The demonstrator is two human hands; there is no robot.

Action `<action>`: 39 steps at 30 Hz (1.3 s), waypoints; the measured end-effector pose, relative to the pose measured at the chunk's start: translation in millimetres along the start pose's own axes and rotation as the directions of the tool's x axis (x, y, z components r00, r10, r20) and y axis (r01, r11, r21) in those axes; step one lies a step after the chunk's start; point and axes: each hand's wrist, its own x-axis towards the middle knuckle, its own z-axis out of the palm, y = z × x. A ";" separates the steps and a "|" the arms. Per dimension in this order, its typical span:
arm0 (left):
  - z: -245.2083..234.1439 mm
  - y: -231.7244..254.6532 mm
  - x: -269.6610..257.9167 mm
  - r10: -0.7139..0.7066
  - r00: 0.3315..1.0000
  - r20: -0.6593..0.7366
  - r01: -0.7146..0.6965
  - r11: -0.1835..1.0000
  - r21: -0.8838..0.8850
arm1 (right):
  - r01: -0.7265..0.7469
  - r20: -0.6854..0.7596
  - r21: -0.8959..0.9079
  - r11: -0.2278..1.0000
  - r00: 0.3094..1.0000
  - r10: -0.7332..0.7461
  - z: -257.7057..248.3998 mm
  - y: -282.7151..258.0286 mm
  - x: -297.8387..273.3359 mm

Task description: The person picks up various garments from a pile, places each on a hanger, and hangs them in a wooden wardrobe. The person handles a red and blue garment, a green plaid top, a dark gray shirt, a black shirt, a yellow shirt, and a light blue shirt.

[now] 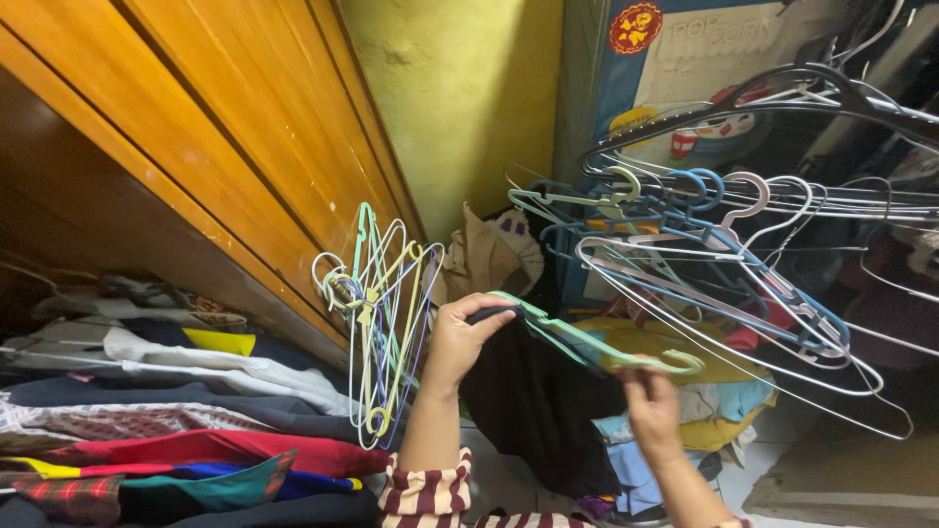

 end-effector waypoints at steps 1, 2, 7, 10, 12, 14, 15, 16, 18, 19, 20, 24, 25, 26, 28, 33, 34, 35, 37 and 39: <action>-2.2 -2.7 -0.7 -0.028 0.999 -0.032 0.028 0.999 0.020 | -0.009 -0.028 -0.006 1.000 1.000 0.009 -13.3 -2.8 4.6; -4.1 -5.9 -1.3 -0.055 0.996 -0.065 0.057 0.998 0.039 | -0.018 -0.057 -0.013 1.000 0.998 0.017 -25.2 -6.8 9.1; -5.4 -27.4 -0.8 -0.130 0.983 -0.131 0.137 0.990 0.040 | 0.077 -0.072 -0.234 0.969 0.993 -0.096 -58.6 -40.7 25.0; -8.8 -41.1 -0.4 -0.120 0.986 -0.119 0.122 0.993 0.010 | 0.079 -0.076 -0.357 0.931 0.991 -0.113 -63.7 -60.7 27.8; -11.8 -50.3 -0.5 -0.125 0.987 -0.102 0.121 0.992 -0.039 | 0.077 -0.102 -0.344 0.936 0.988 -0.119 -63.8 -69.3 26.7; -14.3 -58.5 -1.4 -0.120 0.989 -0.089 0.113 0.990 -0.080 | 0.082 -0.134 -0.287 0.955 0.983 -0.124 -65.6 -75.6 25.6; -15.3 -61.8 -2.0 -0.119 0.990 -0.082 0.110 0.989 -0.101 | 0.080 -0.117 -0.312 0.947 0.986 -0.122 -66.0 -77.6 25.1; -15.5 -64.6 -2.6 -0.124 0.989 -0.080 0.114 0.986 -0.119 | 0.079 -0.101 -0.338 0.938 0.988 -0.120 -66.1 -79.1 24.8; -15.9 -67.7 -3.1 -0.134 0.988 -0.074 0.121 0.980 -0.157 | 0.075 -0.078 -0.365 0.928 0.991 -0.111 -65.0 -81.4 24.2; -16.3 -68.1 -3.5 -0.133 0.988 -0.073 0.120 0.980 -0.156 | 0.072 -0.071 -0.366 0.928 0.992 -0.105 -64.3 -82.3 24.0; -16.1 -68.1 -3.9 -0.132 0.989 -0.071 0.119 0.981 -0.156 | 0.068 -0.064 -0.367 0.928 0.993 -0.098 -63.8 -83.5 24.0; -15.9 -61.9 -6.6 -0.111 0.993 -0.050 0.104 0.987 -0.122 | 0.120 0.011 -0.519 0.846 0.991 -0.134 -62.2 -90.2 23.1; -15.7 -58.8 -6.7 -0.108 0.994 -0.029 0.104 0.989 -0.102 | 0.142 0.045 -0.545 0.827 0.989 -0.140 -62.0 -92.8 23.7; -15.2 -55.5 -6.9 -0.105 0.994 -0.009 0.104 0.991 -0.083 | 0.164 0.080 -0.569 0.806 0.986 -0.144 -61.5 -95.5 24.4; -13.3 -48.8 -7.4 -0.087 0.996 0.031 0.088 0.996 -0.023 | 0.231 0.106 -0.580 0.781 0.972 -0.209 -61.2 -101.2 26.2; -4.3 -27.4 -9.6 0.017 0.994 0.112 -0.043 0.970 0.239 | 0.261 0.149 -0.605 0.752 0.965 -0.215 -54.8 -121.6 33.8; -0.9 -22.5 -9.8 0.023 0.990 0.140 -0.066 0.947 0.315 | 0.270 0.182 -0.586 0.764 0.963 -0.201 -50.4 -125.7 35.9; 3.3 -18.1 -10.2 0.027 0.985 0.170 -0.092 0.917 0.387 | 0.278 0.215 -0.567 0.776 0.959 -0.187 -45.5 -130.2 37.9; 12.0 -10.6 -13.2 0.044 0.981 0.191 -0.140 0.840 0.524 | 0.290 0.270 -0.603 0.743 0.951 -0.152 -33.6 -139.4 42.1; 18.5 -5.5 -16.7 0.079 0.981 0.179 -0.178 0.738 0.651 | 0.296 0.300 -0.616 0.730 0.945 -0.130 -21.6 -150.2 44.8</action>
